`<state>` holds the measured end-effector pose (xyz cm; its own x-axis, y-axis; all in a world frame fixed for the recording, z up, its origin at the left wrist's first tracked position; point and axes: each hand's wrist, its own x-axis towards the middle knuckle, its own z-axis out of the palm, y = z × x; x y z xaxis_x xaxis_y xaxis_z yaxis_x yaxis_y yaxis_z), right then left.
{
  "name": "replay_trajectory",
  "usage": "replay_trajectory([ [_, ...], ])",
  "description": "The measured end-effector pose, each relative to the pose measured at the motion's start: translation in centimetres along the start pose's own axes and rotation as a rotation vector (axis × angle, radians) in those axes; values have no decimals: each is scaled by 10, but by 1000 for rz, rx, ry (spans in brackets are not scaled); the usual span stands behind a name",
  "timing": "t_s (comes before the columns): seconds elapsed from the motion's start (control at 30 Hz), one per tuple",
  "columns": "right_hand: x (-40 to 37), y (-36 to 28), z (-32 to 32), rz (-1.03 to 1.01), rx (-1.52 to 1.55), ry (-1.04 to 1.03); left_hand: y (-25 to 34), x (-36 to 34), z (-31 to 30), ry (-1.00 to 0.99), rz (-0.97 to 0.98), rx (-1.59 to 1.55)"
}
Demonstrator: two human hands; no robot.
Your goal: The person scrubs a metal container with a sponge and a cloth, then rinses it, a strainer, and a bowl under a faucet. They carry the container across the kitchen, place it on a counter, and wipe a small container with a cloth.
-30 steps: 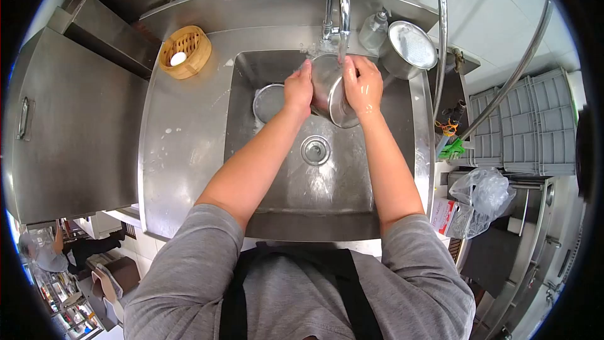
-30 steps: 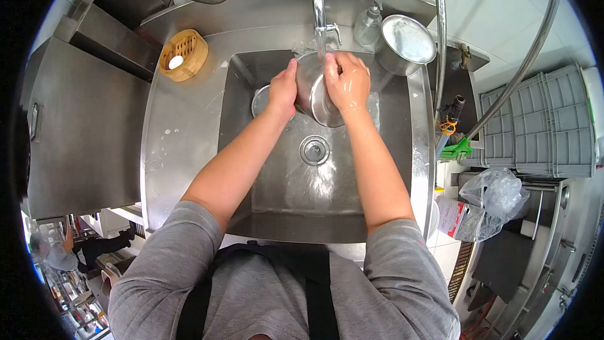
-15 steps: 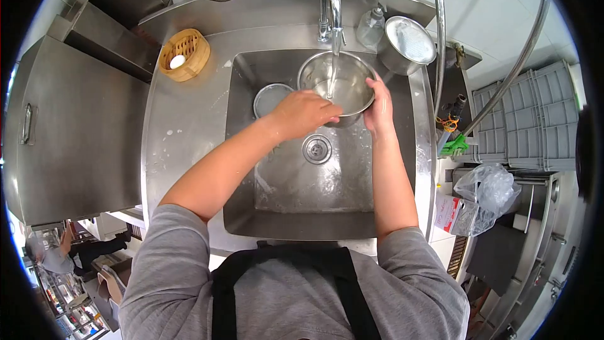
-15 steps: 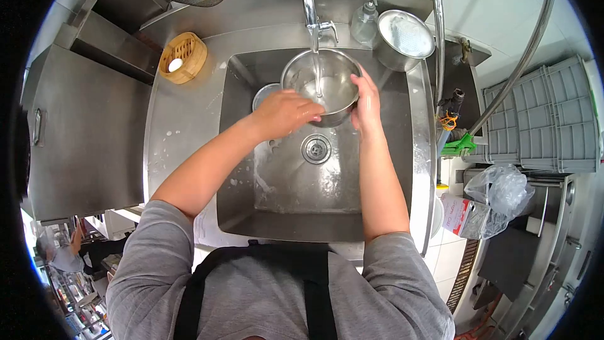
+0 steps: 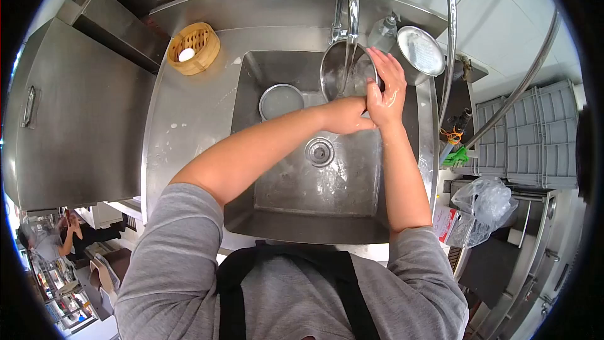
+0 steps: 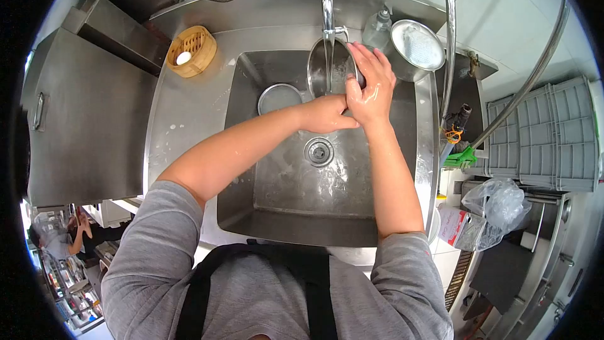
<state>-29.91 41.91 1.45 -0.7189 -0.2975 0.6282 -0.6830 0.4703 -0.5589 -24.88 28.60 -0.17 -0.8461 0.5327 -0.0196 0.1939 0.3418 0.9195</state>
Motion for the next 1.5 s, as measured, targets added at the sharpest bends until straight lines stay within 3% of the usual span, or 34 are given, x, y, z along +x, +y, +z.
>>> replay_trajectory([
  [0.07,1,-1,-7,-25,-10,-11,-1,-7,-13,-188,-88,243],
  [0.1,1,-1,-9,-47,-21,-17,-11,-11,-25,-180,-90,242],
  [0.17,-4,1,-5,-75,-7,-40,-44,-16,-53,-147,306,1233],
  [0.2,-6,3,0,-61,54,-15,-53,-9,-60,-141,296,1238],
  [0.27,-3,4,4,-70,88,5,-62,8,-63,-263,129,1668],
  [0.3,-2,5,5,-69,123,20,-35,7,-46,-360,-45,1660],
  [0.33,-1,3,6,-62,108,-2,-49,11,-22,-352,-363,1243],
  [0.37,-1,1,8,-60,101,-28,-29,8,-16,-433,-152,907],
  [0.4,-2,-3,8,-57,82,-68,-34,4,-4,-193,-21,575],
  [0.43,-4,-5,9,-56,69,-107,-14,10,-9,-307,-141,507],
  [0.5,-6,3,12,-130,63,-90,-15,6,-30,-366,-150,482],
  [0.6,-6,-2,14,-99,105,-46,-57,5,-50,-390,160,1075],
  [0.67,-9,6,17,-40,157,-36,-47,6,-33,-368,-18,983],
  [0.7,-11,10,20,15,206,-40,-21,1,-29,-336,-151,684],
  [0.73,-12,3,23,69,235,-26,-20,6,-27,-278,-33,288],
  [0.83,-11,17,29,248,577,-46,5,-2,-54,-83,-97,480],
  [0.87,-9,26,26,336,677,-116,5,0,-68,17,-35,425],
  [0.9,-9,35,24,235,679,-221,2,7,-82,116,31,372],
  [0.93,-10,29,25,343,749,-207,-3,10,-83,351,-31,535],
  [0.97,-12,22,26,455,815,-196,-2,20,-75,362,-37,541],
  [1.03,-16,31,31,530,841,-219,2,34,-60,830,231,874],
  [1.07,-18,36,34,615,859,-229,-1,30,-66,833,225,888],
  [1.17,-25,35,32,764,777,-241,-3,16,-74,213,335,1050],
  [1.2,-26,42,34,564,798,-310,-2,7,-83,71,121,968],
  [1.23,-23,29,31,563,800,-315,-5,-4,-91,73,116,968],
  [1.3,-13,-4,25,363,805,-450,-23,-27,-103,196,-168,750],
  [1.37,-10,-11,24,410,831,-417,-79,-44,-87,317,-444,123],
  [1.43,-10,13,31,354,819,-405,-84,-77,-41,365,-600,-913],
  [1.5,-10,23,41,323,792,-416,-122,-77,5,242,-552,-1213],
])
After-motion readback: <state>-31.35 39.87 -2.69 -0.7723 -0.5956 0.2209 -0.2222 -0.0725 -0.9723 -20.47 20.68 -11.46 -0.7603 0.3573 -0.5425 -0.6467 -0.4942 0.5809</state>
